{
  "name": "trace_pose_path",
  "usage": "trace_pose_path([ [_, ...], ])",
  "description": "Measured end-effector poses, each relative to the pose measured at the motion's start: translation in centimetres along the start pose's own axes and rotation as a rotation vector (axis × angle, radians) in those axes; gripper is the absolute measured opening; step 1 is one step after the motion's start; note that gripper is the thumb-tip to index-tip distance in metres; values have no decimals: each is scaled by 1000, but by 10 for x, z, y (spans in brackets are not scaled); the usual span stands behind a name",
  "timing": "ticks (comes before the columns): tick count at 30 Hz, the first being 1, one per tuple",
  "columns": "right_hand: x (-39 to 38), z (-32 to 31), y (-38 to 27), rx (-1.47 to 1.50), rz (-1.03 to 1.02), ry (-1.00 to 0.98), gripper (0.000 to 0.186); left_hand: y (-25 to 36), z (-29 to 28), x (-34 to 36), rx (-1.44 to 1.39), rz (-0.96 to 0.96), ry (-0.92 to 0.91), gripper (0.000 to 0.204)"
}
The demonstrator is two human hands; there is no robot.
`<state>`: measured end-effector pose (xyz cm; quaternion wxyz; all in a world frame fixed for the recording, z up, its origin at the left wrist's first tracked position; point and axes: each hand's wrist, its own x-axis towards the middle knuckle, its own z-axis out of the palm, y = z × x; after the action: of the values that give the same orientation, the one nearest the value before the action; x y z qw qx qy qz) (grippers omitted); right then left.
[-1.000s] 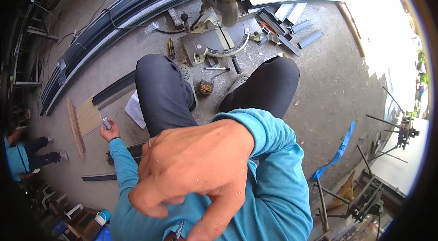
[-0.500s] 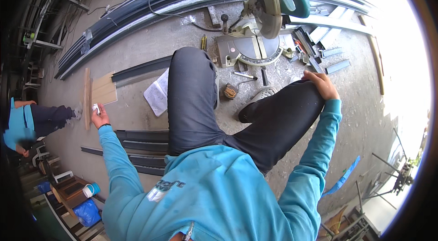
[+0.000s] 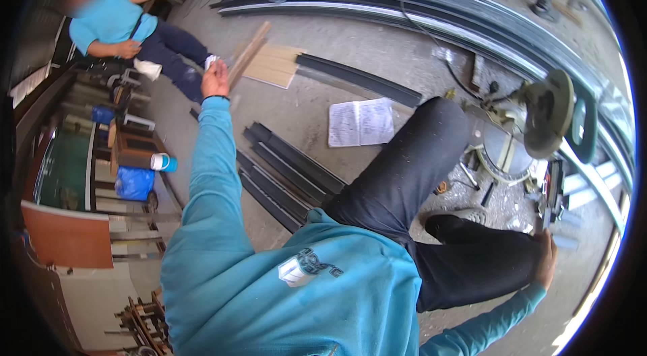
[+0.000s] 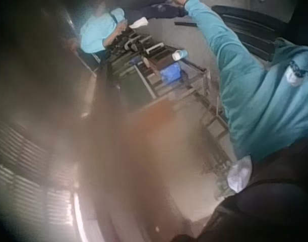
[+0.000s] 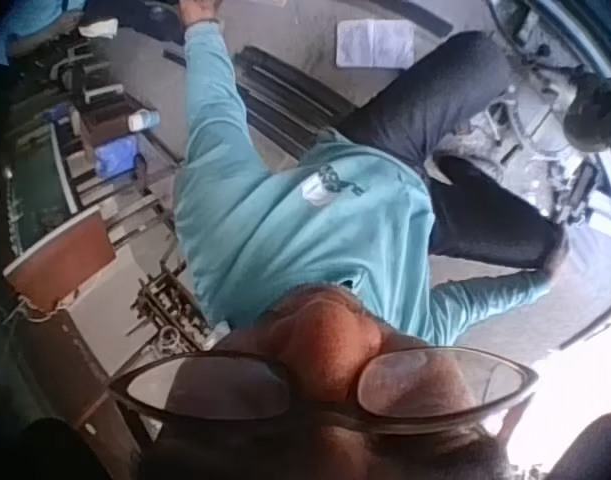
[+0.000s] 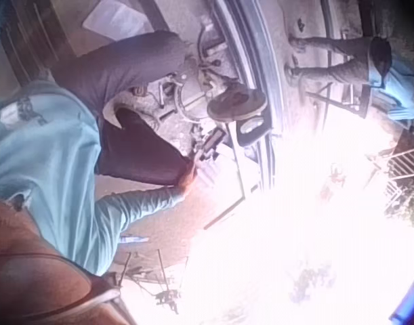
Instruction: The recorder uses a miter saw to cut metal profiles, including measuring and marking the pieces.
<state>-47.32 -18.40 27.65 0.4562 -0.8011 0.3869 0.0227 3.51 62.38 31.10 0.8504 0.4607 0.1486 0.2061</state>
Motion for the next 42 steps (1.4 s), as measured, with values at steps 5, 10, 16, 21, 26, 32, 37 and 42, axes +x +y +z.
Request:
trace_pose_path([
  [5, 21, -9, 18, -277, -204, -135, 41, 42, 13, -13, 52, 154, 134, 26],
  [10, 28, -11, 55, -476, -374, -101, 42, 72, 19, -1, 23, 230, 182, 29],
  [16, 12, 0, 3, -159, -173, -20, 44, 94, 20, 15, 17, 289, 4, 28],
  [21, 13, 4, -10, -121, -105, -21, 49, 105, 2, 43, 65, 301, 4, 20],
  [26, 2, 3, -22, -118, -44, -33, 52, 110, 31, 52, 122, 410, -77, 31],
  [32, 4, 9, -31, -95, -47, -3, 53, 18, 16, 27, 411, 294, -228, 9],
  [37, -13, 11, -34, -120, -65, 53, 45, -188, 31, -147, 575, -303, -166, 8],
  [42, -62, 42, -106, -366, -343, 172, 16, -232, 61, -259, 695, -425, -784, 18],
])
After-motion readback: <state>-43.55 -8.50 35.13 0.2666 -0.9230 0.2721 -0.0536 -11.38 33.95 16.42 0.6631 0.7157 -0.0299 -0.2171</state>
